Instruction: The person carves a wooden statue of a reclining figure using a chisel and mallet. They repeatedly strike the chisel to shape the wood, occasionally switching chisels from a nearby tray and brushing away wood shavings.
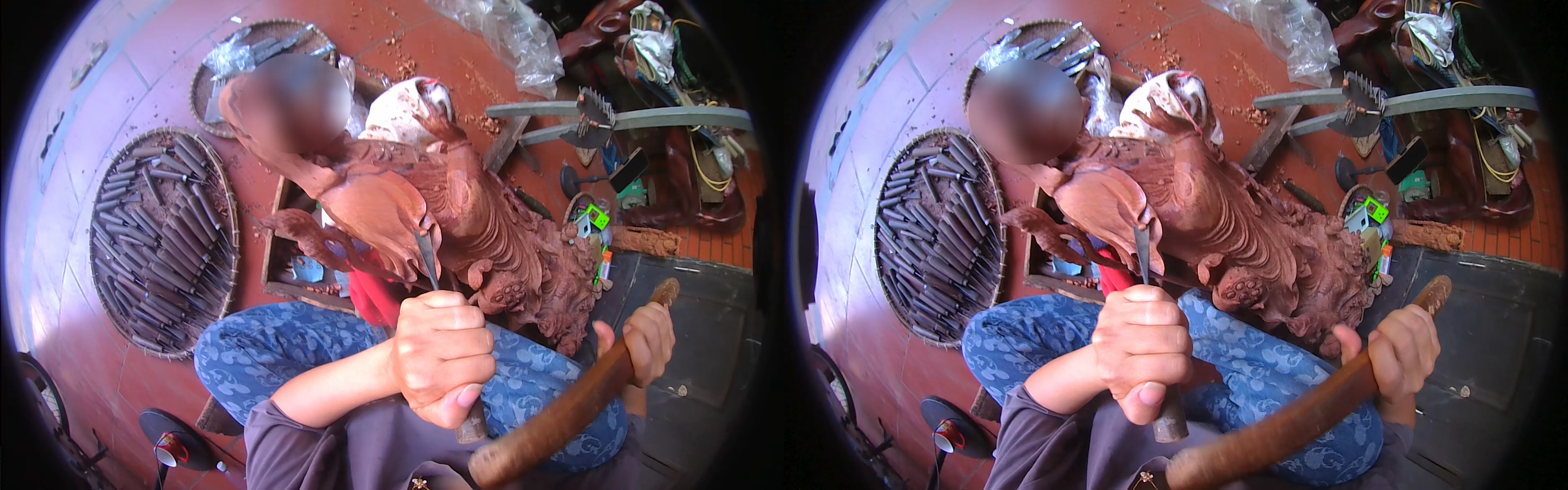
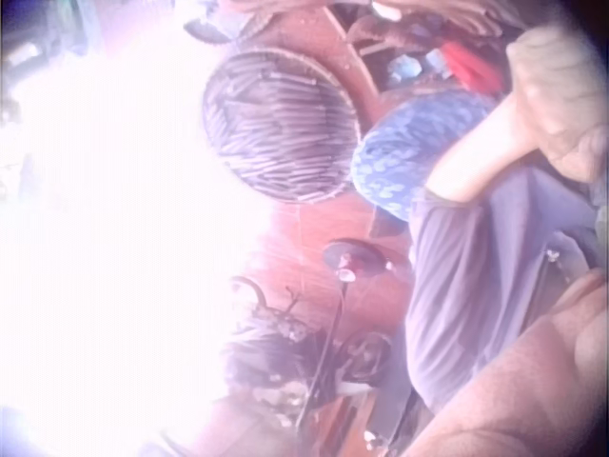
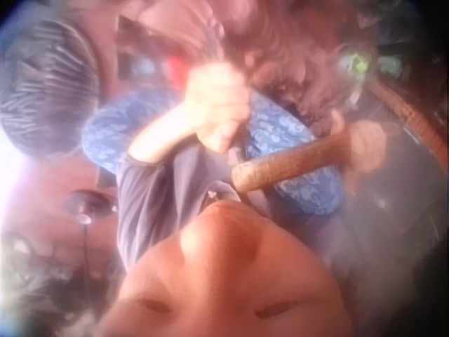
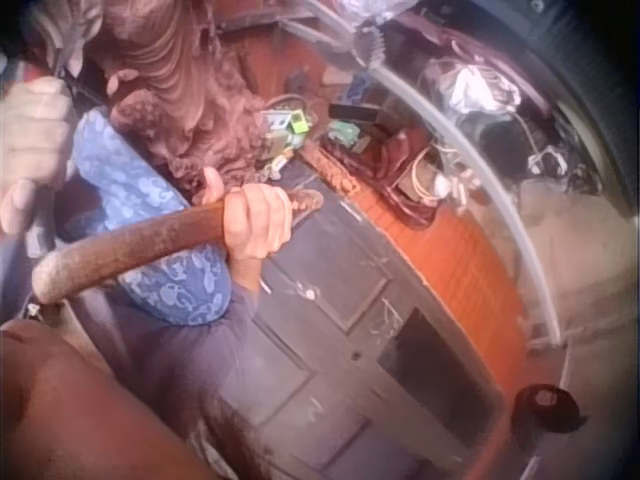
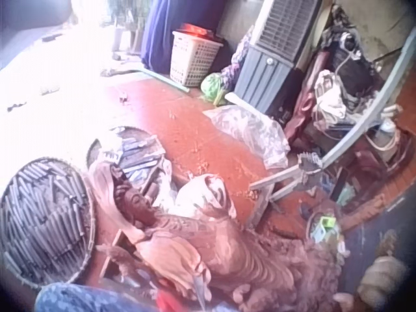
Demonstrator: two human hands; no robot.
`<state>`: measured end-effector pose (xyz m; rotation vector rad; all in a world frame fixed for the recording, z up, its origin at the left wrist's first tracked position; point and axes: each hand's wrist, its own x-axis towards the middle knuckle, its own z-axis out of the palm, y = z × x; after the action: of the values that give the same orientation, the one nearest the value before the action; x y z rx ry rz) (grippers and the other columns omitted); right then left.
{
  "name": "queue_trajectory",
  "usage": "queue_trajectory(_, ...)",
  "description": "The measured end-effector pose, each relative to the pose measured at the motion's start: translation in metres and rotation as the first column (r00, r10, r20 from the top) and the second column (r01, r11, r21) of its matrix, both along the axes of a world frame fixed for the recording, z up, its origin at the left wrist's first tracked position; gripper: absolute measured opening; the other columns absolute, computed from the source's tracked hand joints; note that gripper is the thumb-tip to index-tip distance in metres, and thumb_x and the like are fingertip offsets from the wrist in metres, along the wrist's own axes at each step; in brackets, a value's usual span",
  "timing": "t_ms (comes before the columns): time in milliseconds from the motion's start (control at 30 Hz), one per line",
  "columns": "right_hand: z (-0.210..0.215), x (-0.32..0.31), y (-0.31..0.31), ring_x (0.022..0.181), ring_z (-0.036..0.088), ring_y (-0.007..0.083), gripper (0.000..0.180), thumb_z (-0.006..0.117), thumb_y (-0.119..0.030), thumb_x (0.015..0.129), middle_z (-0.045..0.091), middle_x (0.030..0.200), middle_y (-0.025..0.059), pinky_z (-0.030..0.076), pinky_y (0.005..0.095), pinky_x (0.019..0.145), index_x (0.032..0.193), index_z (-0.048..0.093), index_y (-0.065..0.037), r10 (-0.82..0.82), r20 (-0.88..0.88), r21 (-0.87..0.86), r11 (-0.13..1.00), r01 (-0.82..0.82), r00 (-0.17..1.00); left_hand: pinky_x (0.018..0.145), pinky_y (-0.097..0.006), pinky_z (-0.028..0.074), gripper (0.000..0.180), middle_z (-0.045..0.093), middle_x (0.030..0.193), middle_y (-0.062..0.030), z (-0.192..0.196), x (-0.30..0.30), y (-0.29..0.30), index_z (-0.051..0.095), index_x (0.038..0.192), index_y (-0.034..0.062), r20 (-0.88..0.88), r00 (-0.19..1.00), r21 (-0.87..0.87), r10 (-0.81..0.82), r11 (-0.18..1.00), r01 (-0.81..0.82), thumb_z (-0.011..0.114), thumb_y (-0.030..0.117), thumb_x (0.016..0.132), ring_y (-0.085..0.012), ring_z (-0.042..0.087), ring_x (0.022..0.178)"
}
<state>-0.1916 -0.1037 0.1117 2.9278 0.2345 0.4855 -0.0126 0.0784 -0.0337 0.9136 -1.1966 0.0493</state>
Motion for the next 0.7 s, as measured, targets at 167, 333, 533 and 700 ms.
queue_trajectory(167,0.009,0.008,0.010,0.066,0.055,0.0261,0.041,0.084,-0.013,0.074,0.053,0.080,0.0092,0.049,0.0389,0.053,0.089,0.047,-0.004,0.015,0.017,-0.143,0.990,-0.013,1.000,0.049,-0.033,0.037,0.036,0.050,0.055,-0.0037,-0.001,0.007,0.003,0.055,0.057,0.0092,0.001,0.996,0.006,-0.085,0.996,0.085,0.039,0.028,0.083,-0.0191,0.049,0.048)
queue_trajectory(333,0.023,0.021,0.017,0.064,0.053,0.0243,0.037,0.082,-0.014,0.076,0.053,0.074,0.0086,0.047,0.0361,0.049,0.090,0.050,-0.003,0.126,0.004,-0.070,0.990,-0.125,0.992,0.047,-0.035,0.030,0.027,0.042,0.057,-0.0037,-0.006,0.007,0.004,0.047,0.056,0.0101,-0.096,0.985,-0.097,-0.145,0.986,0.136,0.045,0.026,0.078,-0.0205,0.041,0.048)
queue_trajectory(533,0.021,0.033,0.014,0.058,0.053,0.0239,0.035,0.083,-0.013,0.073,0.052,0.071,0.0085,0.046,0.0351,0.047,0.087,0.052,-0.003,0.132,0.005,-0.074,0.989,-0.131,0.991,0.045,-0.035,0.028,0.032,0.041,0.055,-0.0033,-0.004,0.020,0.012,0.045,0.055,0.0104,-0.114,0.956,-0.075,-0.271,0.962,0.263,0.042,0.028,0.082,-0.0209,0.041,0.046)
queue_trajectory(700,0.006,0.031,0.009,0.058,0.053,0.0256,0.037,0.083,-0.017,0.074,0.052,0.070,0.0080,0.047,0.0381,0.051,0.082,0.050,-0.004,0.089,-0.005,0.004,0.996,-0.089,0.996,0.045,-0.033,0.031,0.036,0.045,0.055,-0.0038,0.006,0.034,0.017,0.048,0.055,0.0100,0.057,0.951,0.007,-0.304,0.952,0.305,0.042,0.030,0.084,-0.0197,0.042,0.045)
